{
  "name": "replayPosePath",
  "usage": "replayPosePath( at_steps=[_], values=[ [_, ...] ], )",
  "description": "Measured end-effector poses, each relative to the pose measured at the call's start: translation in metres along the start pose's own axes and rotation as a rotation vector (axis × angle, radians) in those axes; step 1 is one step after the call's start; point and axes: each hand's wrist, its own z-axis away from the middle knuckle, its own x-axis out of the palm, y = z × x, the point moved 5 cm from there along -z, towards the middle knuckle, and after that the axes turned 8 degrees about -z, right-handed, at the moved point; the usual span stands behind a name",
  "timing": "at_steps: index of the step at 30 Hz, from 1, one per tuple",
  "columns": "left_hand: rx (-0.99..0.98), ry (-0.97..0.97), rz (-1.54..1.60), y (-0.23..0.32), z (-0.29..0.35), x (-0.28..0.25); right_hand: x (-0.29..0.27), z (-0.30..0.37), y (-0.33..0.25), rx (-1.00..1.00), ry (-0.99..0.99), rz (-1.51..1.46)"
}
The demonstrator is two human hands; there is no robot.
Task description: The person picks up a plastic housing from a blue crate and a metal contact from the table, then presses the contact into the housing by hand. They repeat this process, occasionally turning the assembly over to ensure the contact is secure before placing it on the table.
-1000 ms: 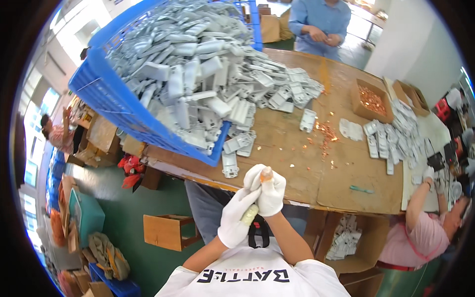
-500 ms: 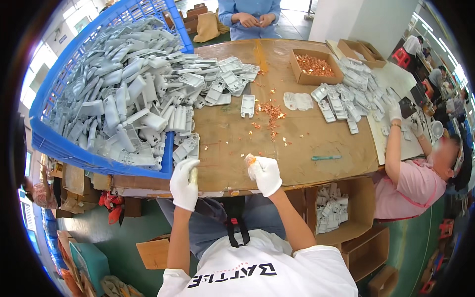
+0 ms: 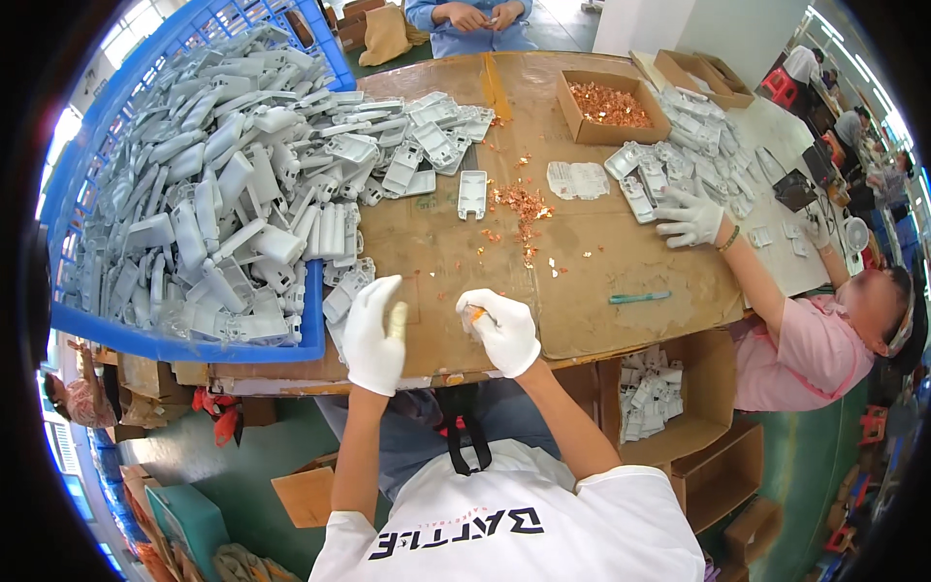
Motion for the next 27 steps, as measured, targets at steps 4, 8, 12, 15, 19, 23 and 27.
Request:
replayPosePath(
  at_steps=[4,8,12,15,19,23,27],
  values=[
    [-0.045,0.123,-0.262,-0.003,-0.010,-0.009,-0.007,-0.005,-0.001,-0.002,0.078,0.069],
    [-0.214,0.052,-0.583,-0.053,-0.006,-0.013,-0.028,-0.018,-0.012,-0.109,0.068,0.356],
    [-0.268,-0.016,-0.665,-0.072,-0.006,0.001,-0.056,-0.040,-0.003,-0.115,0.031,0.385],
    [-0.288,-0.126,-0.783,-0.083,-0.010,0.014,-0.067,-0.067,-0.004,-0.091,0.079,0.537],
    [-0.304,-0.094,-0.775,-0.074,-0.025,0.009,-0.068,-0.104,0.015,-0.138,0.190,0.924],
    [-0.381,-0.145,-0.850,-0.083,-0.032,-0.007,-0.049,-0.128,0.037,-0.009,0.101,1.167],
    [-0.340,-0.163,-0.868,-0.095,-0.025,0.006,-0.047,-0.132,0.046,0.012,0.048,1.305]
  ],
)
